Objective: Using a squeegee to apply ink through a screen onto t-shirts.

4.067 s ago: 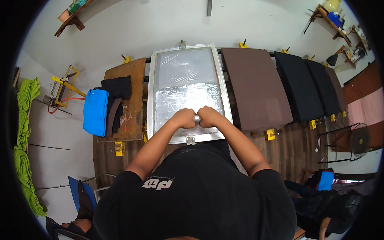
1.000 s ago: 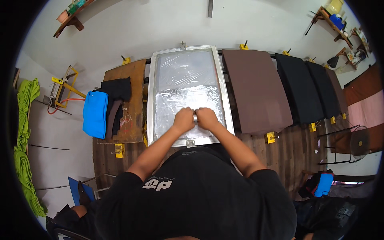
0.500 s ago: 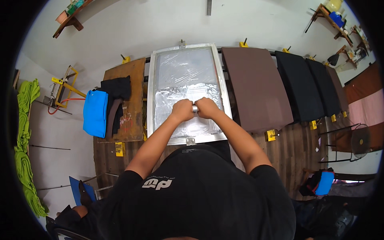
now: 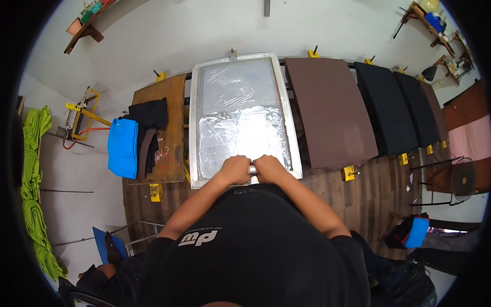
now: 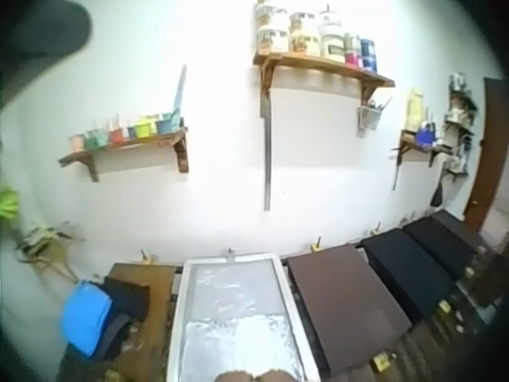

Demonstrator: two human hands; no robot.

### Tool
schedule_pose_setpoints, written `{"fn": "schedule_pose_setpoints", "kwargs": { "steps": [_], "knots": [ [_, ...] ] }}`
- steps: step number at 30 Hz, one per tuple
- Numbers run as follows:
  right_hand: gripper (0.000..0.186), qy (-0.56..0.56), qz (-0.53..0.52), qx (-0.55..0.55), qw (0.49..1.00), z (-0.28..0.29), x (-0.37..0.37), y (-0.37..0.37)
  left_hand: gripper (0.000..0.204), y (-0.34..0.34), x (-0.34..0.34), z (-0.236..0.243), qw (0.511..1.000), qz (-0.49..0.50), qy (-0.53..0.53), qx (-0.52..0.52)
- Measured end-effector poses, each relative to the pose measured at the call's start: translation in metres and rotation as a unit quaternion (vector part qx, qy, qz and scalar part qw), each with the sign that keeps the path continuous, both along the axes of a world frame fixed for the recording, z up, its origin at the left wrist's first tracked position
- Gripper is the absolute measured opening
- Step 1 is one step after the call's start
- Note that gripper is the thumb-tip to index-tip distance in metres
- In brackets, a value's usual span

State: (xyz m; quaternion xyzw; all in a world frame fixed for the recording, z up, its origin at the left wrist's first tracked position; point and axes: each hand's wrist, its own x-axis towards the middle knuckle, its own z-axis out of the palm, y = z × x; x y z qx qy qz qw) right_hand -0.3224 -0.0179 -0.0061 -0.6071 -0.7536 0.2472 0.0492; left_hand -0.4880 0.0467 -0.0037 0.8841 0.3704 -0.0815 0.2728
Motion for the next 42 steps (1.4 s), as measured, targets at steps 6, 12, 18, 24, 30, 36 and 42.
{"fn": "schedule_pose_setpoints", "kwargs": {
  "steps": [6, 12, 18, 24, 30, 36, 42],
  "knots": [
    [0.015, -0.006, -0.022, 0.103, 0.994, -0.018, 0.021, 0.049, 0.015, 0.044, 0.018, -0.011, 0.994, 0.01, -0.063, 0.092],
    [0.017, 0.025, -0.024, 0.193, 0.981, -0.045, 0.009, 0.018, 0.01, 0.01, 0.008, -0.043, 0.972, 0.016, -0.157, 0.171],
    [0.015, -0.016, 0.028, -0.022, 0.999, -0.005, 0.003, 0.019, 0.02, 0.016, 0.0, -0.003, 1.0, -0.023, 0.003, 0.018],
    [0.013, 0.002, -0.016, 0.042, 0.999, -0.003, 0.026, 0.083, 0.021, 0.08, 0.024, 0.003, 0.999, 0.015, -0.004, 0.038],
    [0.012, -0.035, -0.001, 0.069, 0.997, -0.021, 0.02, 0.084, 0.019, 0.071, 0.022, -0.015, 0.996, 0.018, -0.009, 0.091],
    [0.015, -0.047, 0.029, -0.012, 0.998, -0.018, 0.002, 0.022, 0.024, 0.013, 0.004, -0.004, 0.999, -0.016, 0.036, 0.014],
    [0.015, 0.023, 0.045, -0.063, 0.997, -0.006, 0.017, 0.039, 0.025, 0.031, 0.009, 0.014, 0.996, -0.042, 0.06, -0.052]
  ]
}}
